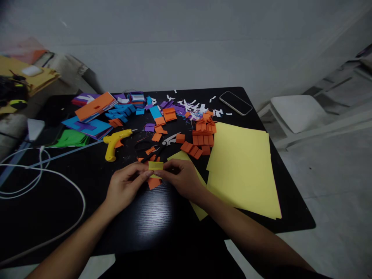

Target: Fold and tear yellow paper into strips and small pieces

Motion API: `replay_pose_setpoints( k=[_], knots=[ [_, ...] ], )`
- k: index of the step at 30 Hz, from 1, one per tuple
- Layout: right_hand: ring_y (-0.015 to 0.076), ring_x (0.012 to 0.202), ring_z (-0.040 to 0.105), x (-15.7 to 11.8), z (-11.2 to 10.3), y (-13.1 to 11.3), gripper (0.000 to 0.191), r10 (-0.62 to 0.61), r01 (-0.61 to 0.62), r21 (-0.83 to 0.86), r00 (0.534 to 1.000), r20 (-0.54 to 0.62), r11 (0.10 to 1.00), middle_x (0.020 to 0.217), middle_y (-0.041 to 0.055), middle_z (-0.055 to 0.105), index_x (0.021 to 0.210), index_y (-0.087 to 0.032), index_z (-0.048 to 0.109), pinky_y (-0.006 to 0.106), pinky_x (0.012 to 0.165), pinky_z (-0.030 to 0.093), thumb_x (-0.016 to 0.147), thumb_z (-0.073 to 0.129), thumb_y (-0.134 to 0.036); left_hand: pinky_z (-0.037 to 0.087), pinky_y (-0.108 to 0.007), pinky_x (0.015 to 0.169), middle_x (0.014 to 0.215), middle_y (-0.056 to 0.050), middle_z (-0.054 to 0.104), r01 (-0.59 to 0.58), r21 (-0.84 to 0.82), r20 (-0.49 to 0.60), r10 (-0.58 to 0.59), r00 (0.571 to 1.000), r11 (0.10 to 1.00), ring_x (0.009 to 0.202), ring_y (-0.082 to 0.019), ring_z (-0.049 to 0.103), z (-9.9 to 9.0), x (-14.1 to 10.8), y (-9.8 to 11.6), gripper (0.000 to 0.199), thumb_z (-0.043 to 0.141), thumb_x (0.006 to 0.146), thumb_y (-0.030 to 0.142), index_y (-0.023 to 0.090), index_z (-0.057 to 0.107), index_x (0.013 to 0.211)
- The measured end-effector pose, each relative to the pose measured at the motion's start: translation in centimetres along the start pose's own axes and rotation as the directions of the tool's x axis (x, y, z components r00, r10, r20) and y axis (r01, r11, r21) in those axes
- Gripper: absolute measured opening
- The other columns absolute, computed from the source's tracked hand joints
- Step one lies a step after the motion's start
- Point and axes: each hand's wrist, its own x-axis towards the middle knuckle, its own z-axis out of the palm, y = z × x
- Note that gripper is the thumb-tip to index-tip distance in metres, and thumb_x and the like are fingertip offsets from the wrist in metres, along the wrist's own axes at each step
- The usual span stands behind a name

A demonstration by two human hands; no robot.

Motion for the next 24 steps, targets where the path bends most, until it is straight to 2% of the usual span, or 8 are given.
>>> replay_pose_setpoints(
  k=[5,9,14,19,24],
  knots=[
    [0.0160,0.067,0.065,0.03,0.01,-0.20,0.032,0.039,-0.041,0.015,0.996,0.086,0.999,0.071,0.0003,0.070,0.074,-0.020,0.071,0.027,0.063,0.050,0.075,0.087,-0.048,0.046,-0.023,0.061,0.074,0.001,0.069,0.044,-0.016,-0.011,-0.044,0.999,0.999,0.065,-0.012,0.060,0.02,0.12,0.42,0.012,0.072,0.092,0.028,0.020,0.075,0.084],
    [0.0176,0.075,0.069,-0.03,0.11,0.06,0.027,0.050,-0.057,0.058,0.992,0.118,0.997,0.081,0.0014,0.074,0.083,-0.021,0.074,0.028,0.069,0.053,0.075,0.087,-0.042,0.044,-0.022,0.058,0.067,0.002,0.065,0.137,-0.109,0.030,-0.134,0.990,0.985,0.061,-0.012,0.057,0.05,0.22,0.62,0.016,0.072,0.091,0.032,0.019,0.074,0.081],
    [0.0166,0.071,0.067,-0.14,0.07,0.32,0.025,0.036,-0.038,0.014,0.993,0.114,0.999,0.077,0.0010,0.073,0.083,-0.020,0.072,0.027,0.066,0.051,0.077,0.085,-0.040,0.044,-0.022,0.057,0.065,0.002,0.064,0.239,-0.194,0.065,-0.231,0.971,0.952,0.060,-0.012,0.055,0.15,0.28,0.30,0.021,0.072,0.090,0.037,0.018,0.074,0.081],
    [0.0151,0.069,0.064,-0.38,0.14,0.22,0.021,-0.003,0.012,-0.079,0.994,0.113,0.997,0.080,0.0010,0.073,0.089,-0.019,0.071,0.026,0.065,0.048,0.082,0.081,-0.037,0.042,-0.021,0.057,0.065,0.001,0.063,0.272,-0.217,0.060,-0.266,0.962,0.937,0.059,-0.011,0.054,0.23,0.25,0.07,0.023,0.073,0.089,0.039,0.018,0.075,0.082],
    [0.0155,0.070,0.064,-0.52,0.59,0.55,0.023,0.000,0.002,-0.020,0.994,0.111,1.000,0.081,0.0009,0.071,0.096,-0.019,0.070,0.027,0.064,0.049,0.081,0.079,-0.034,0.045,-0.022,0.058,0.066,0.000,0.065,0.268,-0.229,0.059,-0.261,0.963,0.936,0.060,-0.012,0.057,0.27,0.27,0.22,0.023,0.073,0.089,0.039,0.017,0.075,0.083]
  ],
)
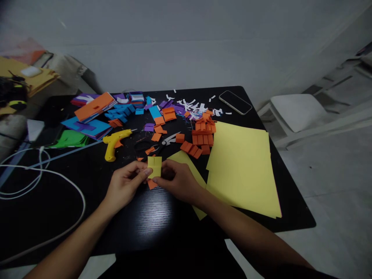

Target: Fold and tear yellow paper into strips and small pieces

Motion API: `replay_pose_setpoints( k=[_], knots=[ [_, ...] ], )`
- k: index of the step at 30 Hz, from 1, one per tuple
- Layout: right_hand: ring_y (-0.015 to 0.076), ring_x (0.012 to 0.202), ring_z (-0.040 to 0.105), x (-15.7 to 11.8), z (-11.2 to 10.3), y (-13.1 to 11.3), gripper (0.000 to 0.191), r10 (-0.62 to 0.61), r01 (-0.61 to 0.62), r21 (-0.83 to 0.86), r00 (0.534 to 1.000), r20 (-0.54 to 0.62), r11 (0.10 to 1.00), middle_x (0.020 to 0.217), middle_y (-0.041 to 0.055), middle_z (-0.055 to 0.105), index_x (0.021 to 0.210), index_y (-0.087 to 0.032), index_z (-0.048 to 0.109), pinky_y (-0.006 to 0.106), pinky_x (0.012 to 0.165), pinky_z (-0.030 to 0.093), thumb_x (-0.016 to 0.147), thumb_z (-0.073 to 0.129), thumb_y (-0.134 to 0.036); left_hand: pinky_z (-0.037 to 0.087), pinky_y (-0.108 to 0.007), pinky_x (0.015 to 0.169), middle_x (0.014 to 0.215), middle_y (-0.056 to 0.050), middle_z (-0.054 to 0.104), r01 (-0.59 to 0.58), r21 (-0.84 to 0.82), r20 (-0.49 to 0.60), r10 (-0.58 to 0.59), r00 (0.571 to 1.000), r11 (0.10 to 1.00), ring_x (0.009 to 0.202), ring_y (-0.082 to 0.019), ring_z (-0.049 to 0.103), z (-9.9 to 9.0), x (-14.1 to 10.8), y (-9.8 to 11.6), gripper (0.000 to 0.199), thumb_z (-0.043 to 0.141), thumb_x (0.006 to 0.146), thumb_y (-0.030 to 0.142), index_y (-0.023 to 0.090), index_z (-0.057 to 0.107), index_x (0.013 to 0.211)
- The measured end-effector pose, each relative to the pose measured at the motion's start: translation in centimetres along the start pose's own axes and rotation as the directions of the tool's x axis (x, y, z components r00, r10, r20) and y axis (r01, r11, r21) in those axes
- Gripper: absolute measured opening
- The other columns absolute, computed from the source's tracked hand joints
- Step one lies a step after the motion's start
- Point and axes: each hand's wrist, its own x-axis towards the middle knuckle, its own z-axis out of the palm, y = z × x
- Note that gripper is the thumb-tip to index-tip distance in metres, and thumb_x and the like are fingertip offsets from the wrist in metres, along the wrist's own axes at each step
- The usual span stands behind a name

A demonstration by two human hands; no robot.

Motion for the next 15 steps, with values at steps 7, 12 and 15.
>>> replay_pose_setpoints(
  k=[7,12,15],
  knots=[
    [0.0149,0.072,0.065,0.0,0.4,-0.1,0.029,0.002,0.003,0.093,0.999,-0.047,0.996,0.083,-0.0002,0.070,0.102,-0.020,0.068,0.028,0.067,0.052,0.079,0.082,-0.030,0.046,-0.021,0.057,0.064,0.002,0.065,-0.016,-0.018,-0.037,0.015,0.999,1.000,0.059,-0.011,0.057,0.3,-0.2,0.2,0.020,0.073,0.090,0.037,0.018,0.073,0.084],
    [0.0140,0.068,0.066,0.1,0.0,-0.4,0.032,0.007,0.002,0.159,0.999,-0.052,0.987,0.078,-0.0018,0.071,0.101,-0.021,0.065,0.027,0.065,0.052,0.076,0.085,-0.029,0.046,-0.021,0.057,0.065,0.001,0.066,-0.028,-0.017,-0.086,0.026,0.996,0.999,0.059,-0.012,0.058,0.2,-0.1,0.2,0.020,0.074,0.090,0.037,0.017,0.073,0.085],
    [0.0139,0.067,0.067,0.4,-0.7,-0.4,0.034,-0.017,0.035,0.157,0.993,-0.113,0.987,0.076,-0.0025,0.071,0.103,-0.022,0.065,0.027,0.066,0.053,0.077,0.085,-0.029,0.047,-0.021,0.057,0.065,0.001,0.066,-0.031,-0.044,-0.160,0.024,0.987,0.999,0.058,-0.011,0.059,-0.5,0.3,0.2,0.018,0.074,0.089,0.035,0.017,0.073,0.085]
  ],
)
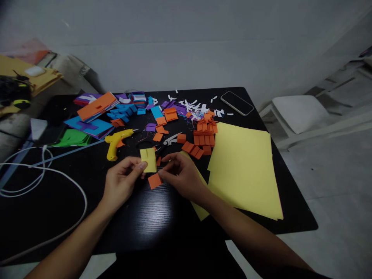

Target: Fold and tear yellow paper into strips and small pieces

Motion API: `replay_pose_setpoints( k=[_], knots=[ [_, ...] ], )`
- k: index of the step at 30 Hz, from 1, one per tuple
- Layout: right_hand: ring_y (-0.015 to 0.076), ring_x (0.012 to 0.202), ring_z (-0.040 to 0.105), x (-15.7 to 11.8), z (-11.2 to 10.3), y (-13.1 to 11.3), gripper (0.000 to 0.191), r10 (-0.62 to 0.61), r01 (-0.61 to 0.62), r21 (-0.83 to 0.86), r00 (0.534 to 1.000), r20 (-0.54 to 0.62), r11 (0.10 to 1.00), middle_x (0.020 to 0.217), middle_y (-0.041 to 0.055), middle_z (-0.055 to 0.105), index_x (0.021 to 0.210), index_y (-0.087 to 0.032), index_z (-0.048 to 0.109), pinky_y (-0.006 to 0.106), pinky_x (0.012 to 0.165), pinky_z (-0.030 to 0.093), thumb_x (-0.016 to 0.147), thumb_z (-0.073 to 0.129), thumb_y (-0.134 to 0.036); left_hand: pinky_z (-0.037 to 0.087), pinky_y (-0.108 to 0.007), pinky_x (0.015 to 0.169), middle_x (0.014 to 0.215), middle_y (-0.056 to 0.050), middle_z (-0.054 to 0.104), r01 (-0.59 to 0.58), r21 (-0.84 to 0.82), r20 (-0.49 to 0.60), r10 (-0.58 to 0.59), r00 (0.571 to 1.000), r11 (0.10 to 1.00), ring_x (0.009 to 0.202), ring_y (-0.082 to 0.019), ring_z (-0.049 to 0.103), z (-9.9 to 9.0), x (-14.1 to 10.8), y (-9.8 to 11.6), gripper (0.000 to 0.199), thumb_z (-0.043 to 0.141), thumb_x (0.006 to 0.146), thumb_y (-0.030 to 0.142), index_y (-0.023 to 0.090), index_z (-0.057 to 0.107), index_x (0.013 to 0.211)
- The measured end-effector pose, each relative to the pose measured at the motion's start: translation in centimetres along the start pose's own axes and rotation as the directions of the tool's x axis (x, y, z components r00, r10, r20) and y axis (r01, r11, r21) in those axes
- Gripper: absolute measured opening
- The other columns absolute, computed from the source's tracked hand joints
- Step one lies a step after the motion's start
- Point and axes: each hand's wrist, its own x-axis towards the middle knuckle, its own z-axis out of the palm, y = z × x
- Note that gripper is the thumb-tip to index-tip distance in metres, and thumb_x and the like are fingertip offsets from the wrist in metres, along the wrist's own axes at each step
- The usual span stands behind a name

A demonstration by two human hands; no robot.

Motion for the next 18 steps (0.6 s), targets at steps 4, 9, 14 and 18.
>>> replay_pose_setpoints(
  k=[4,9,14,18],
  knots=[
    [0.0135,0.068,0.066,0.3,-0.5,0.1,0.033,0.011,-0.011,0.019,1.000,-0.007,1.000,0.077,-0.0019,0.070,0.099,-0.021,0.066,0.028,0.067,0.053,0.076,0.087,-0.032,0.047,-0.020,0.057,0.063,0.002,0.065,0.004,-0.009,-0.031,-0.004,1.000,1.000,0.057,-0.011,0.059,-0.6,0.5,-0.1,0.016,0.075,0.089,0.033,0.017,0.073,0.085],
    [0.0136,0.069,0.065,-0.1,0.4,0.1,0.031,0.120,-0.123,0.014,0.983,0.139,0.992,0.079,-0.0001,0.069,0.088,-0.019,0.068,0.028,0.069,0.052,0.074,0.089,-0.037,0.048,-0.021,0.057,0.067,0.001,0.068,0.025,-0.033,0.038,-0.023,0.999,0.999,0.058,-0.012,0.061,0.0,0.0,-0.3,0.018,0.076,0.088,0.036,0.018,0.075,0.086],
    [0.0127,0.064,0.060,-0.2,0.6,0.1,0.025,0.128,-0.125,-0.029,0.981,0.143,0.992,0.075,-0.0012,0.066,0.082,-0.018,0.066,0.027,0.063,0.048,0.079,0.081,-0.038,0.047,-0.022,0.058,0.064,0.001,0.067,0.030,0.020,0.078,-0.032,0.996,0.999,0.058,-0.013,0.059,0.4,-0.4,-0.4,0.021,0.075,0.088,0.039,0.018,0.074,0.085],
    [0.0132,0.063,0.059,-0.3,0.6,0.0,0.021,0.124,-0.112,-0.088,0.982,0.139,0.990,0.072,-0.0010,0.065,0.082,-0.018,0.066,0.026,0.061,0.046,0.081,0.077,-0.035,0.047,-0.023,0.058,0.063,0.001,0.067,0.030,0.034,0.085,-0.033,0.996,0.999,0.058,-0.013,0.059,0.5,-0.4,-0.3,0.023,0.074,0.088,0.040,0.017,0.074,0.084]
  ],
)
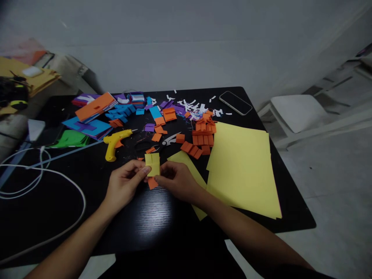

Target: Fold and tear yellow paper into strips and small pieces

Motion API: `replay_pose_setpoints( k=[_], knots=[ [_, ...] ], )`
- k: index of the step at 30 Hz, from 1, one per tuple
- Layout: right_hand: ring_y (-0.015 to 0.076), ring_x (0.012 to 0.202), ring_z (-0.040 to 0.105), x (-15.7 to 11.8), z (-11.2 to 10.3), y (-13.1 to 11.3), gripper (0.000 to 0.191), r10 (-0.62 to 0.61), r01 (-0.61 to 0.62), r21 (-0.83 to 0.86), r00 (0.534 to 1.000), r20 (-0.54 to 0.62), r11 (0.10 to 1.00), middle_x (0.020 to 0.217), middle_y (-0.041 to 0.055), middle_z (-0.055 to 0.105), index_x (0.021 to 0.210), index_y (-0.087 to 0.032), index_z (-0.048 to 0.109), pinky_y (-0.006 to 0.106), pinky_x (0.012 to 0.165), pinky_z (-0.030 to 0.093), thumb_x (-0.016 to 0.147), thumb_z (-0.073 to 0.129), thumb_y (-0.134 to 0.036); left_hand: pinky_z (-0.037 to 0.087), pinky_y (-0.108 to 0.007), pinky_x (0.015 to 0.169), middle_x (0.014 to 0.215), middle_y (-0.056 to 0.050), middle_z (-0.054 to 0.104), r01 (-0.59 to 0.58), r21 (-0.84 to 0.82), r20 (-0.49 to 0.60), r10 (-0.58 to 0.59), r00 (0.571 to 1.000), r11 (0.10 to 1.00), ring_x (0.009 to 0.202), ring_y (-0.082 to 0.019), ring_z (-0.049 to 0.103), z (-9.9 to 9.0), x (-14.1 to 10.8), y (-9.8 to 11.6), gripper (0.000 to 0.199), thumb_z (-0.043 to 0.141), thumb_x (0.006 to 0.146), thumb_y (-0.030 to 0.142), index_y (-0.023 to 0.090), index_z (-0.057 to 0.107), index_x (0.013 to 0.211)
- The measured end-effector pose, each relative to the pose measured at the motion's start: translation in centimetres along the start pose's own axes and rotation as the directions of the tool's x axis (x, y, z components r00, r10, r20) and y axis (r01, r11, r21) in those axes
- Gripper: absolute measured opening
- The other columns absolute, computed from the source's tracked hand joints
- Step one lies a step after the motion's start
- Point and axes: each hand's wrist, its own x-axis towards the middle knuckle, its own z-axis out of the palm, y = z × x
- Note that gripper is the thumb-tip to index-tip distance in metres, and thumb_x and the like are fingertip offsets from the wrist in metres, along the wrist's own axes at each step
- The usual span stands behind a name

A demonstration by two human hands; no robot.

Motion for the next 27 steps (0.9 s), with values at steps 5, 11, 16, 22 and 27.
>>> replay_pose_setpoints(
  k=[5,11,16,22,27],
  knots=[
    [0.0130,0.060,0.058,-0.14,0.18,-0.32,0.019,-0.021,0.019,-0.044,0.999,-0.039,0.999,0.068,-0.0010,0.066,0.080,-0.018,0.066,0.025,0.057,0.045,0.082,0.076,-0.034,0.048,-0.022,0.057,0.063,0.001,0.067,-0.004,-0.028,-0.022,0.004,1.000,1.000,0.057,-0.013,0.060,0.10,-0.03,0.17,0.022,0.075,0.087,0.040,0.018,0.074,0.083],
    [0.0134,0.057,0.060,0.20,-0.49,-0.16,0.019,-0.049,0.048,-0.007,0.995,-0.087,0.999,0.067,-0.0005,0.067,0.079,-0.019,0.068,0.028,0.059,0.049,0.083,0.076,-0.035,0.050,-0.022,0.057,0.065,0.001,0.068,-0.037,-0.062,-0.103,0.030,0.994,0.997,0.057,-0.012,0.061,-0.43,0.37,0.12,0.019,0.078,0.087,0.037,0.018,0.075,0.086],
    [0.0157,0.072,0.066,0.23,-0.43,-0.11,0.030,-0.084,0.091,0.052,0.990,-0.112,0.995,0.086,0.0021,0.071,0.093,-0.020,0.069,0.029,0.067,0.054,0.077,0.086,-0.039,0.050,-0.023,0.058,0.069,0.000,0.071,-0.064,0.012,-0.104,0.065,0.992,0.998,0.060,-0.013,0.061,-0.47,0.27,0.02,0.019,0.078,0.087,0.037,0.019,0.076,0.087],
    [0.0131,0.064,0.057,-0.07,-0.28,-0.29,0.024,-0.166,0.153,-0.101,0.976,-0.139,0.983,0.074,-0.0012,0.064,0.094,-0.021,0.072,0.025,0.058,0.046,0.083,0.081,-0.040,0.048,-0.023,0.063,0.076,0.001,0.073,-0.198,0.145,-0.022,0.203,0.979,0.970,0.066,-0.012,0.063,-0.25,-0.11,-0.36,0.011,0.076,0.089,0.030,0.020,0.077,0.086],
    [0.0103,0.046,0.050,-0.16,-0.28,-0.21,0.028,-0.126,0.122,-0.042,0.984,-0.124,0.992,0.058,-0.0052,0.059,0.089,-0.021,0.070,0.024,0.046,0.039,0.085,0.080,-0.047,0.049,-0.024,0.066,0.080,0.000,0.072,-0.273,0.188,0.015,0.275,0.961,0.943,0.070,-0.013,0.064,-0.34,-0.05,-0.15,0.008,0.075,0.091,0.028,0.021,0.077,0.088]
  ],
)
